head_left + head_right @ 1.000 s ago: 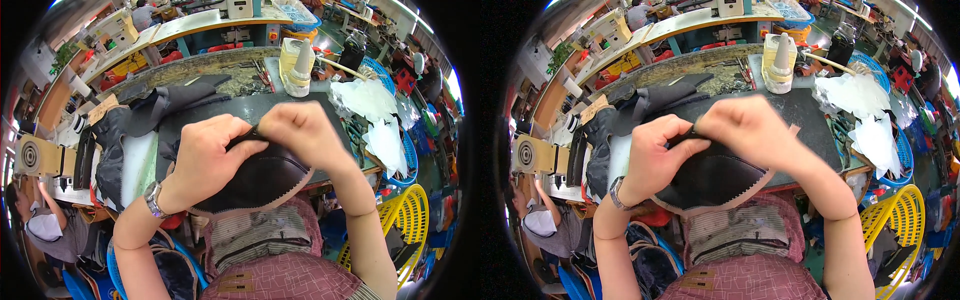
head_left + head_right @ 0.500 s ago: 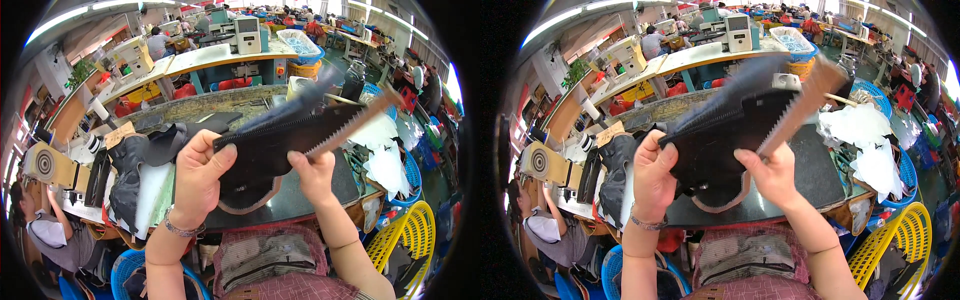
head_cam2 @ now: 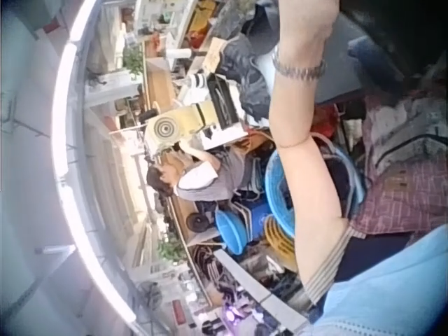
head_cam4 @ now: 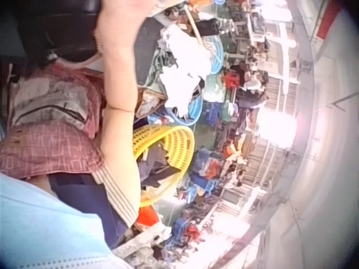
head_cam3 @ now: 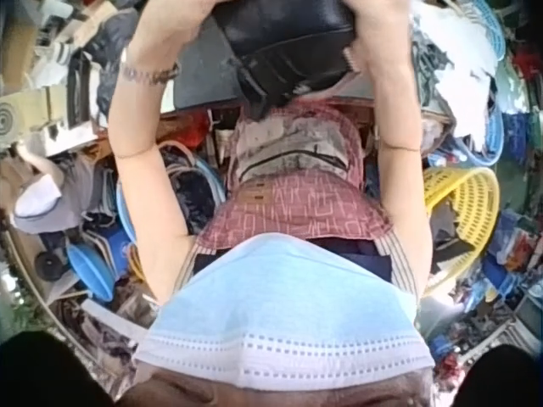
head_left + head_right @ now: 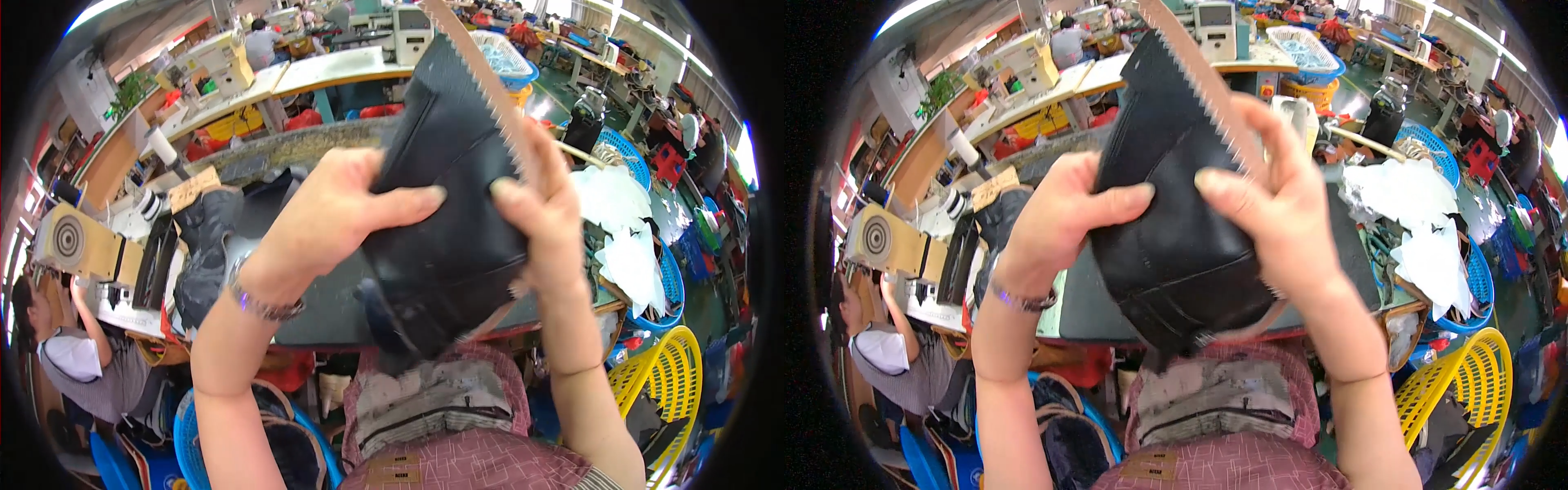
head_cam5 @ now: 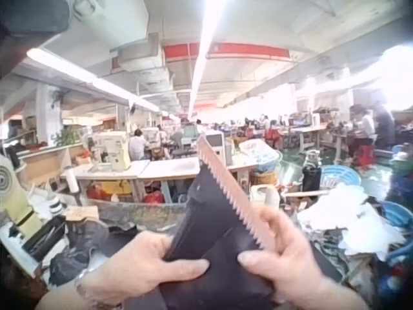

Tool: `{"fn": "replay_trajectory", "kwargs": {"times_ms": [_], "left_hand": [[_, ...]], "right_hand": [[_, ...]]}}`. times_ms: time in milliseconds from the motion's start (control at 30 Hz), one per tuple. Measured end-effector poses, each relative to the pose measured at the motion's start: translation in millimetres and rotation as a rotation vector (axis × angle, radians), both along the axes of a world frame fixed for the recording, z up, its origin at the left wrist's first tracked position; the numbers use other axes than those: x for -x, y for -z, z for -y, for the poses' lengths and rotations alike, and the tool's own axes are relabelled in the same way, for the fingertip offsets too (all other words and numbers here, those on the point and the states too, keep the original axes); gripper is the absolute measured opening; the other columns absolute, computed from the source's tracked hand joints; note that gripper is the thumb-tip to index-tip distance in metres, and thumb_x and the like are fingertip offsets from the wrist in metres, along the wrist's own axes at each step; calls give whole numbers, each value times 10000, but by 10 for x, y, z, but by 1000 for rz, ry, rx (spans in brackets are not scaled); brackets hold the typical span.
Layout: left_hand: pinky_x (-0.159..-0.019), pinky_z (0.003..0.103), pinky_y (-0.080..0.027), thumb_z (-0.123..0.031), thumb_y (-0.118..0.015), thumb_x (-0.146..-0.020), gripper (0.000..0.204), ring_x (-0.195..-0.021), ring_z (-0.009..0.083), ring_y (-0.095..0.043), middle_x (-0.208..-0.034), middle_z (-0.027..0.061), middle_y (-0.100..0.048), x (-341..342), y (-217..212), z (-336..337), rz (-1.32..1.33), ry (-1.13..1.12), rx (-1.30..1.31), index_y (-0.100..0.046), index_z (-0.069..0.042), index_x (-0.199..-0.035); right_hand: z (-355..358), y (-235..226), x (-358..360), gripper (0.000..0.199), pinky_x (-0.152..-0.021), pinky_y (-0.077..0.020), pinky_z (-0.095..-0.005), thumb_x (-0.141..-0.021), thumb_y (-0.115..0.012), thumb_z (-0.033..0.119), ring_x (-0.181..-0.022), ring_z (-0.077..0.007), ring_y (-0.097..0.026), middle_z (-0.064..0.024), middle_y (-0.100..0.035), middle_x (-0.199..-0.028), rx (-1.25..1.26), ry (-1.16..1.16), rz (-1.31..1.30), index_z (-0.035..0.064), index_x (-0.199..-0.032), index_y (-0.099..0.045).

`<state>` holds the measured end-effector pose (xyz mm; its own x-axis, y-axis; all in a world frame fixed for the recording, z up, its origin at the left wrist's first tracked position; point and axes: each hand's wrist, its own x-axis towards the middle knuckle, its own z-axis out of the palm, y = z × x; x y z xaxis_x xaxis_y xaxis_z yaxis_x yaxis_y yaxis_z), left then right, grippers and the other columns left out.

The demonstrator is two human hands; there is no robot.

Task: Manually attaching inner lining and reinforcement materials to leather shoe uppers at a workbench.

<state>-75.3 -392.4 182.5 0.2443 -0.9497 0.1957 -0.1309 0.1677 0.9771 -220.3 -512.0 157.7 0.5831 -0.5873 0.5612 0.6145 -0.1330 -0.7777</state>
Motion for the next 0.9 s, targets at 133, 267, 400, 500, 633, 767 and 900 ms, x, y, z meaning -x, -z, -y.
{"fn": "replay_trajectory", "kwargs": {"times_ms": [133, 267, 400, 500, 633, 767, 900], "left_hand": [[-684, 211, -483, -57, -679, -773, 185, -729, 62, -584, -830, 25, -653, 38, 64, 150, -86, 278, 301, -644, 17, -940], [-821, 301, -457, -28, -653, -720, 157, -922, 164, -570, -963, 81, -621, -402, 242, 190, 530, 324, 470, -641, -24, -876], [-956, 385, -376, 8, -607, -609, 268, -1104, 294, -476, -1076, 86, -586, -614, 730, 270, 1161, 277, 320, -671, -124, -833], [-979, 417, -347, -2, -575, -587, 266, -1178, 319, -416, -1161, 88, -549, -747, 1158, 49, 1292, 362, 54, -662, -116, -810], [-980, 426, -354, -52, -572, -626, 154, -1187, 313, -413, -1164, 97, -540, -1048, 1166, -473, 1578, 259, -108, -643, -88, -758], [-1017, 428, -324, 64, -523, -645, 410, -1210, 341, -391, -1212, 163, -497, -793, 875, -513, 1734, -77, -217, -573, -28, -1041], [-1044, 439, -270, -72, -639, -666, 656, -1233, 393, -350, -1292, 248, -395, 291, 1156, -219, 1137, -61, -81, -396, 29, -1267]], "right_hand": [[79, -369, 281, 905, -945, -417, -349, -613, -762, 420, -1066, -268, -551, -173, -540, -1167, 585, 137, -62, -77, -1269, -384], [-46, -176, 233, 591, -561, -405, -276, -609, -718, 215, -653, -159, -500, -62, -485, -812, 1735, 611, -2, 46, -1148, -543], [-107, 947, 180, 507, -382, -347, -265, -730, -520, 160, -436, -100, -357, 27, -287, -543, 1808, 568, -222, 198, -1236, -501], [-396, 1717, 168, 531, -612, -414, -317, -720, -498, 87, -556, -167, -451, -18, -397, -645, 1438, 198, -580, 120, -1249, -465], [-259, 1666, 334, 671, -953, -301, -510, -549, -740, 254, -1099, -285, -459, -121, -512, -1115, 1444, 203, -551, 81, -1153, -504], [45, 1619, 522, 576, -970, -265, -559, -635, -678, 205, -1153, -304, -415, -133, -483, -1161, 1406, 186, -783, 62, -1161, -494], [42, 1703, 462, 452, -987, -256, -545, -698, -580, 160, -1163, -298, -417, -134, -493, -1160, 1464, 221, -775, 43, -1130, -517]]}}
